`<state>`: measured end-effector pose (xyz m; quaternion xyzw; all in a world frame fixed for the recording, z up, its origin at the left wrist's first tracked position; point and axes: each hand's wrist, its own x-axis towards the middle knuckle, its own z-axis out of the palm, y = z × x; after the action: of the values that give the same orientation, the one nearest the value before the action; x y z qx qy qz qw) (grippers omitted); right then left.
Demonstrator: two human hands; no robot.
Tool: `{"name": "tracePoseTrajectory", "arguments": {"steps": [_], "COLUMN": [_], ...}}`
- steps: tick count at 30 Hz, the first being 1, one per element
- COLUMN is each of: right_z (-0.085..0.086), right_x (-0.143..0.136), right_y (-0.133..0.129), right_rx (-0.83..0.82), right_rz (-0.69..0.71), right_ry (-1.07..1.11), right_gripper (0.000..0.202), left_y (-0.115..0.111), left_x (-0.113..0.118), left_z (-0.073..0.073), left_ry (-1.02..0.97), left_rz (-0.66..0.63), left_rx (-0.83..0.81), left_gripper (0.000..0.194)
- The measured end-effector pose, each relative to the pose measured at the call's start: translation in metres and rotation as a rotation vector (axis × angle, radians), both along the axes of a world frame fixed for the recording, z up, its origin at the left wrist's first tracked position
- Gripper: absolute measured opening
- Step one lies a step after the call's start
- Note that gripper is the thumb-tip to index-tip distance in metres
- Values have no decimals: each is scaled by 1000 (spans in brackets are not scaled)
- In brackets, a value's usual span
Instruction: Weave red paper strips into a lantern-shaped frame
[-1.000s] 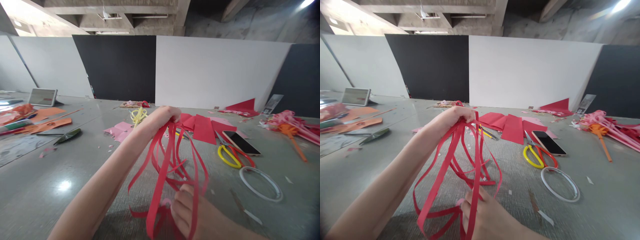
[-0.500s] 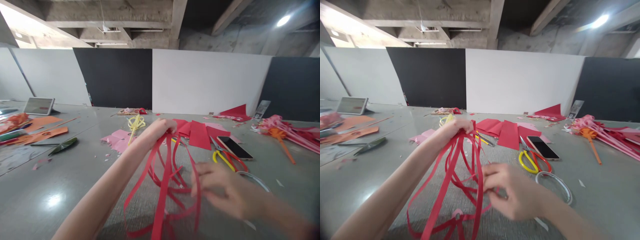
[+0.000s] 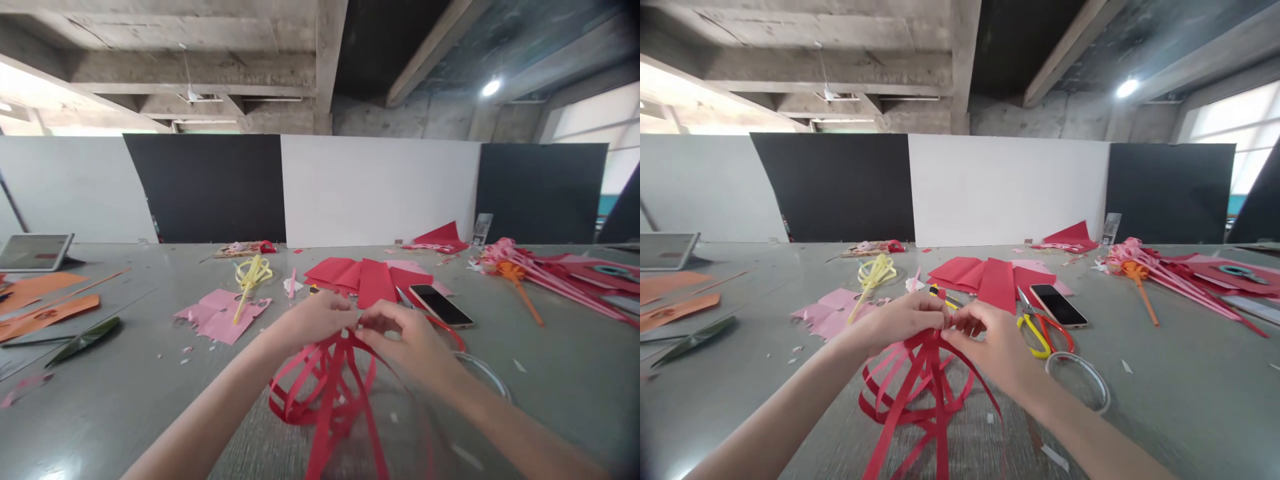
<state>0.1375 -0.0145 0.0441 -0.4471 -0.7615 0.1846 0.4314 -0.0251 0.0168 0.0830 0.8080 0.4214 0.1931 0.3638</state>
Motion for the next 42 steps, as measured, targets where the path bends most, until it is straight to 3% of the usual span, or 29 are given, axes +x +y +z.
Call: {"name": "tracePoseTrajectory", "arguments": {"steps": [3, 10, 13, 18, 21, 27, 31, 37, 42], "right_z": [-4, -12, -9, 0, -3, -33, -47, -35, -20], "right_x": [-1, -4, 1, 33, 55, 79, 85, 78, 62], "right_y": [1, 1, 4, 26, 45, 69, 74, 71, 58], "right_rx": [138, 447, 469, 381, 188, 19, -41, -89, -105], "right_rz": [-53, -37, -94, -327, -401, -226, -211, -177, -130], "right_ry": [9, -31, -62, -84, -272, -467, -538, -517, -415], "right_gripper": [12, 12, 14, 7, 6, 18, 30, 24, 22], "left_y": [3, 5, 6, 8, 8, 24, 39, 47, 53], "left_x": [0, 1, -1, -16, -28, -40, -35, -26, -24], "left_z": [-4, -7, -2, 11, 22, 55, 87, 124, 134], "left_ry": [14, -25, -37, -73, -214, -379, -456, -515, -470], "left_rz": [-22, -56, -70, -3, -52, -195, -269, -361, -487], "left_rx": [-14, 5, 12, 43, 16, 0, -10, -20, 18], "left_gripper": [16, 20, 22, 23, 32, 37, 37, 40, 45]}}
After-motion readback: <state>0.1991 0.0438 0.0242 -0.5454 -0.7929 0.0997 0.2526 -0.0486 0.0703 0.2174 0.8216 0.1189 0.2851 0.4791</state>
